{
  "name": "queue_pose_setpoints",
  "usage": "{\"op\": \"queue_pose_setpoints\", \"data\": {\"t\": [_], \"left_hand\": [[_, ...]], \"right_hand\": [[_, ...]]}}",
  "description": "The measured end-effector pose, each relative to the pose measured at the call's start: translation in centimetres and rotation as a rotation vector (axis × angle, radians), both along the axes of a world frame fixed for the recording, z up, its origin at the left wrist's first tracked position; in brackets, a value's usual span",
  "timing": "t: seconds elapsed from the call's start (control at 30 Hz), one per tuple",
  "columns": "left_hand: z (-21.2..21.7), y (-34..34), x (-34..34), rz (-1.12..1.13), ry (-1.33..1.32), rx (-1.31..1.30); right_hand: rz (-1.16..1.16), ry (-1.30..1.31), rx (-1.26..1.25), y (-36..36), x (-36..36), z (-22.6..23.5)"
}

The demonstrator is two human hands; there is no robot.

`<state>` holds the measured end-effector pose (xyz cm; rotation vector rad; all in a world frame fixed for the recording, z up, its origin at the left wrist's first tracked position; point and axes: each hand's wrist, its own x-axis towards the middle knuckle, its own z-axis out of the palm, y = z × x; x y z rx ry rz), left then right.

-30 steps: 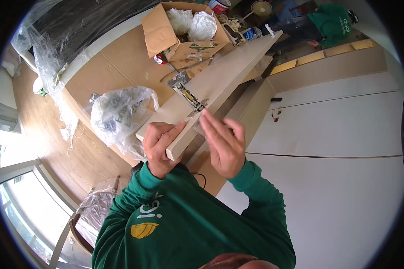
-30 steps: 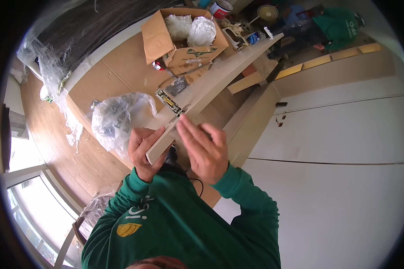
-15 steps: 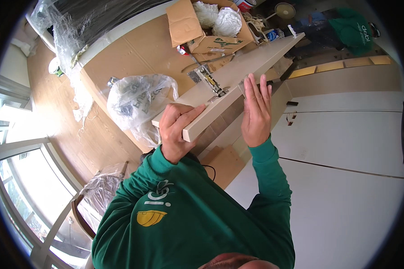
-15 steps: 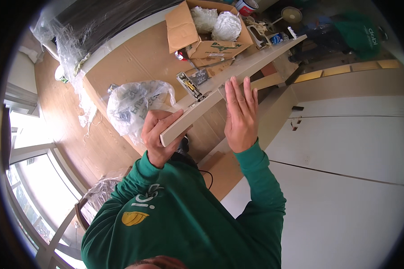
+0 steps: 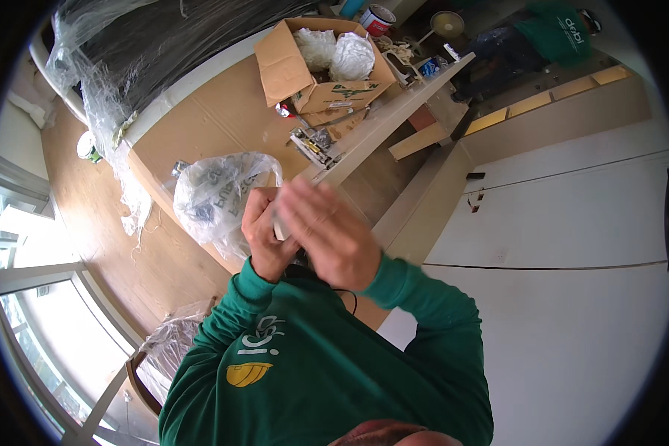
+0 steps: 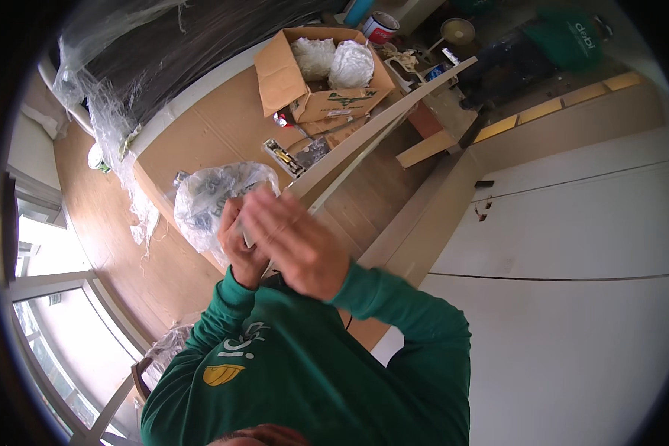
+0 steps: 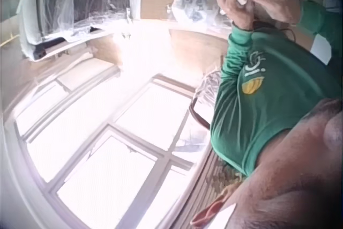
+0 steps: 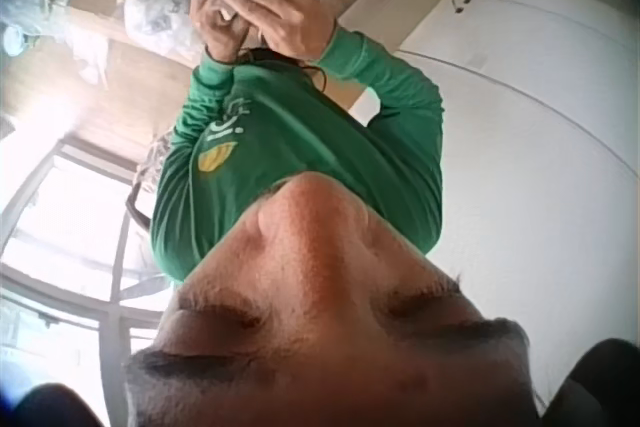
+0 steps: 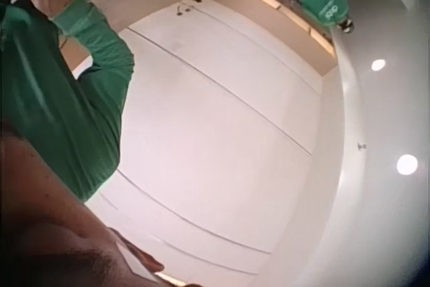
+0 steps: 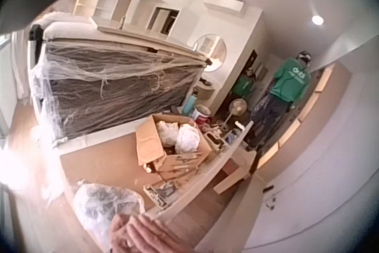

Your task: The person sands the edges of a wooden board using a sanding block, then wipes the surface with a cloth.

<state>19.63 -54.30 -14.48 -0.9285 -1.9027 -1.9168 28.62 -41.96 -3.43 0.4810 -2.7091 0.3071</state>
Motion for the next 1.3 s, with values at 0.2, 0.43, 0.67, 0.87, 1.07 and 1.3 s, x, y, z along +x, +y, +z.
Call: {"op": "queue_pose_setpoints", "data": {"t": [0.2,0.43,0.67,0.87,1.07,1.3], "left_hand": [[1.4,0.4,0.6,0.097,-0.023,-0.069],[1.4,0.2,1.7,0.204,0.001,-0.133],[0.4,-0.6,1.6,0.266,-0.031,-0.131],[0.5,-0.7,1.8,0.268,-0.058,-0.127],[0.9,0.2,0.1,0.271,-0.039,-0.103],[0.5,0.3,-0.8,0.398,-0.041,-0.124]], "right_hand": [[-0.085,0.077,0.041,8.9,-1.7,-0.9],[-0.329,0.175,0.12,28.0,-5.0,-0.1],[0.283,0.163,-0.082,7.3,-3.3,-1.6],[0.083,0.142,0.043,26.9,-6.4,-0.5],[-0.13,0.234,0.011,32.6,-8.6,-0.9],[0.298,0.151,-0.146,15.3,-8.3,-1.3]]}}
